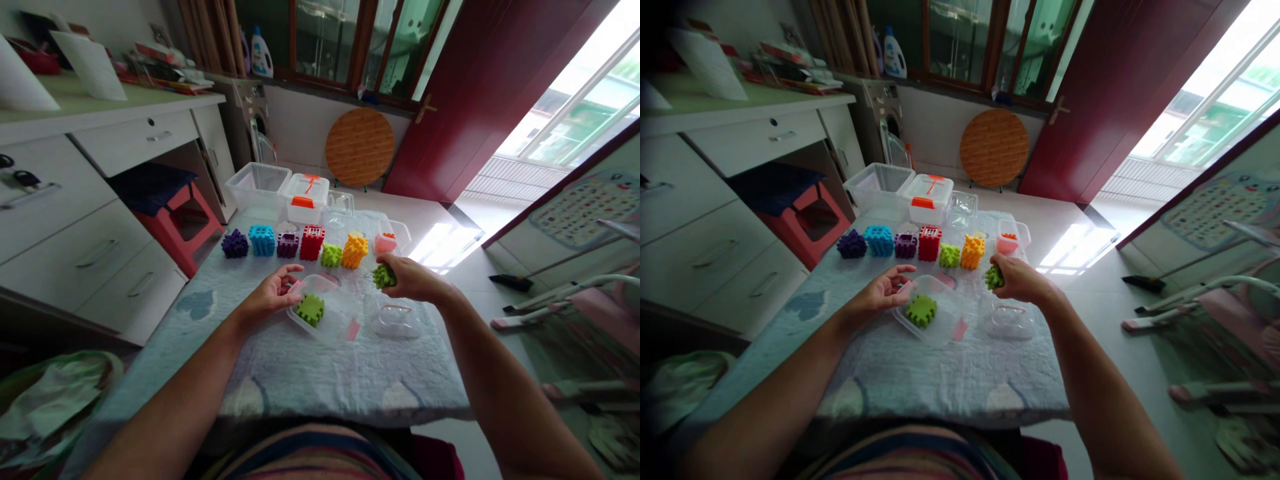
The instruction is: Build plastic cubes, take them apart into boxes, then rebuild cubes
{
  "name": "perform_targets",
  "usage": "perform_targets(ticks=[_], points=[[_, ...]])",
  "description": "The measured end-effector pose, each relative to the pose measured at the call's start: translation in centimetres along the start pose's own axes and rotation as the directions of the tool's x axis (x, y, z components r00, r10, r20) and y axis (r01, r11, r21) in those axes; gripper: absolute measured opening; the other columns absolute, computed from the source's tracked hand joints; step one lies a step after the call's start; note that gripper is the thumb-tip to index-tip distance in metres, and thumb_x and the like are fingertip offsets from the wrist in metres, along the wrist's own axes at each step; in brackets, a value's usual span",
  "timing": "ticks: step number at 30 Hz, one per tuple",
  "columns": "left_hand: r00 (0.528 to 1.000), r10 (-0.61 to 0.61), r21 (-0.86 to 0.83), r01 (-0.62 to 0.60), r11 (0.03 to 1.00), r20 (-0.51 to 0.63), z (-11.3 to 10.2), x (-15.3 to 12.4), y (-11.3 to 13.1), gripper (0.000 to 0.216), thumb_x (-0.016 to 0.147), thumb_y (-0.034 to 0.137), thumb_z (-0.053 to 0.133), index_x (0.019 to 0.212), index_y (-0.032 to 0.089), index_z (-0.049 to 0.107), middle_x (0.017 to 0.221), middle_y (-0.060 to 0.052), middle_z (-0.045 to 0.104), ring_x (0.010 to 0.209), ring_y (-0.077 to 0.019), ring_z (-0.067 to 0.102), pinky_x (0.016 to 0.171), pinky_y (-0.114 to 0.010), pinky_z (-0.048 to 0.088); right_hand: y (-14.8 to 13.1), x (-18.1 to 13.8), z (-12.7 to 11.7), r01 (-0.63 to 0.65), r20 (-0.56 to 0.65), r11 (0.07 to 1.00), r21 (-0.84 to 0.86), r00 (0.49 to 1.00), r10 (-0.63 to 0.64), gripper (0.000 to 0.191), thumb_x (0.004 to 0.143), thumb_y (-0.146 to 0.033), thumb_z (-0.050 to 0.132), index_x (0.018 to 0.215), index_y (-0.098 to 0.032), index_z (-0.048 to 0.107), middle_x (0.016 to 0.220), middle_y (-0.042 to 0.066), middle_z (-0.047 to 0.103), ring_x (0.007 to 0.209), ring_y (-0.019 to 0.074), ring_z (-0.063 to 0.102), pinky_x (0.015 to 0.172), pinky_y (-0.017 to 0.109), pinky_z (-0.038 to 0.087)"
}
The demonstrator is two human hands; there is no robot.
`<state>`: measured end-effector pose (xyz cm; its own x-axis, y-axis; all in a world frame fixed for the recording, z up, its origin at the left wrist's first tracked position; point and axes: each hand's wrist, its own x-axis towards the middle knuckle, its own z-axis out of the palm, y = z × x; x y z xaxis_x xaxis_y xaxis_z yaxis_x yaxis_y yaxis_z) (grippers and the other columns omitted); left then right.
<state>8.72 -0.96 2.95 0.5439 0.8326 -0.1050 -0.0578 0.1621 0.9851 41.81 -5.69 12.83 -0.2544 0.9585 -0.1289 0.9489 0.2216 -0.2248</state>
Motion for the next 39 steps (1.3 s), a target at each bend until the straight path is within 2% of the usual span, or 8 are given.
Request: perform_targets(ticks=[3,5,10,15,24,29,34,39], points=[[0.994,0.073,-0.028,-0.075,0.997,-0.081,0.6,0.8,-0.3,0.065,0.067,0.032,0.083,0.123,0.021,0.053,0.098,-0.002,0.062,0.087,-0.0173,0.063,0.082,-0.032,0.048,-4.2,-1.4,-2.1,0.187,0.025,0.980,0.072,0.982,-0.189,0.056,0.070,-0.023,0.068,0.124,-0.017,0.054,0.113,0.011,0.066,0.099,0.0233,0.061,0.087,0.033,0.045],[0.985,0.112,-0.041,-0.119,0.992,-0.131,1.1,1.2,-0.5,0.061,0.069,0.033,0.082,0.122,0.020,0.053,0.100,-0.003,0.063,0.089,-0.0178,0.062,0.085,-0.034,0.048,-7.0,-1.2,-2.5,0.298,0.064,0.950,0.093,0.950,-0.304,0.055,0.071,-0.021,0.068,0.124,-0.018,0.054,0.118,0.011,0.064,0.105,0.0232,0.059,0.092,0.033,0.044],[0.975,0.150,-0.046,-0.160,0.986,-0.165,2.1,1.2,-0.5,0.054,0.072,0.035,0.079,0.118,0.018,0.056,0.099,-0.004,0.064,0.093,-0.0185,0.061,0.089,-0.034,0.045,-11.0,1.2,0.0,0.458,0.267,0.889,-0.007,0.857,-0.440,0.045,0.069,-0.016,0.071,0.112,-0.012,0.059,0.112,0.014,0.065,0.102,0.0244,0.059,0.091,0.035,0.045],[0.978,0.149,-0.047,-0.158,0.986,-0.148,1.9,1.0,-0.7,0.049,0.075,0.035,0.077,0.117,0.018,0.058,0.099,-0.004,0.063,0.092,-0.0181,0.059,0.085,-0.032,0.044,-11.2,2.1,1.8,0.488,0.375,0.868,-0.088,0.824,-0.425,0.038,0.071,-0.016,0.071,0.107,-0.010,0.060,0.105,0.014,0.066,0.097,0.0245,0.060,0.086,0.035,0.046],[0.981,0.130,-0.072,-0.142,0.987,-0.146,1.9,0.8,-0.4,0.049,0.074,0.034,0.077,0.117,0.019,0.058,0.095,-0.003,0.062,0.090,-0.0173,0.059,0.083,-0.030,0.043,-12.2,2.7,1.1,0.485,0.507,0.866,-0.121,0.780,-0.366,0.043,0.072,-0.016,0.075,0.112,-0.009,0.060,0.111,0.016,0.065,0.102,0.0249,0.060,0.086,0.033,0.045],[0.980,0.138,-0.084,-0.151,0.985,-0.140,1.8,0.8,-0.5,0.049,0.075,0.035,0.077,0.118,0.019,0.058,0.095,-0.003,0.063,0.089,-0.0172,0.059,0.082,-0.030,0.043,-12.3,2.8,0.8,0.484,0.526,0.866,-0.128,0.773,-0.355,0.040,0.075,-0.019,0.074,0.112,-0.011,0.063,0.108,0.013,0.065,0.097,0.0227,0.061,0.081,0.030,0.045],[0.981,0.138,-0.086,-0.150,0.985,-0.134,1.7,0.9,-0.9,0.049,0.075,0.033,0.077,0.118,0.019,0.059,0.097,-0.003,0.063,0.090,-0.0171,0.059,0.084,-0.030,0.043,-12.1,3.0,1.3,0.488,0.513,0.859,-0.155,0.783,-0.352,0.028,0.075,-0.014,0.070,0.102,-0.011,0.066,0.096,0.011,0.067,0.083,0.0195,0.061,0.069,0.028,0.042],[0.982,0.132,-0.087,-0.144,0.986,-0.133,1.7,0.9,-0.8,0.049,0.074,0.033,0.077,0.117,0.019,0.059,0.096,-0.003,0.063,0.090,-0.0173,0.059,0.085,-0.030,0.043,-12.1,3.1,1.9,0.510,0.471,0.845,-0.157,0.791,-0.390,0.020,0.077,-0.005,0.063,0.096,-0.010,0.068,0.093,0.011,0.069,0.078,0.0172,0.060,0.066,0.027,0.039]])
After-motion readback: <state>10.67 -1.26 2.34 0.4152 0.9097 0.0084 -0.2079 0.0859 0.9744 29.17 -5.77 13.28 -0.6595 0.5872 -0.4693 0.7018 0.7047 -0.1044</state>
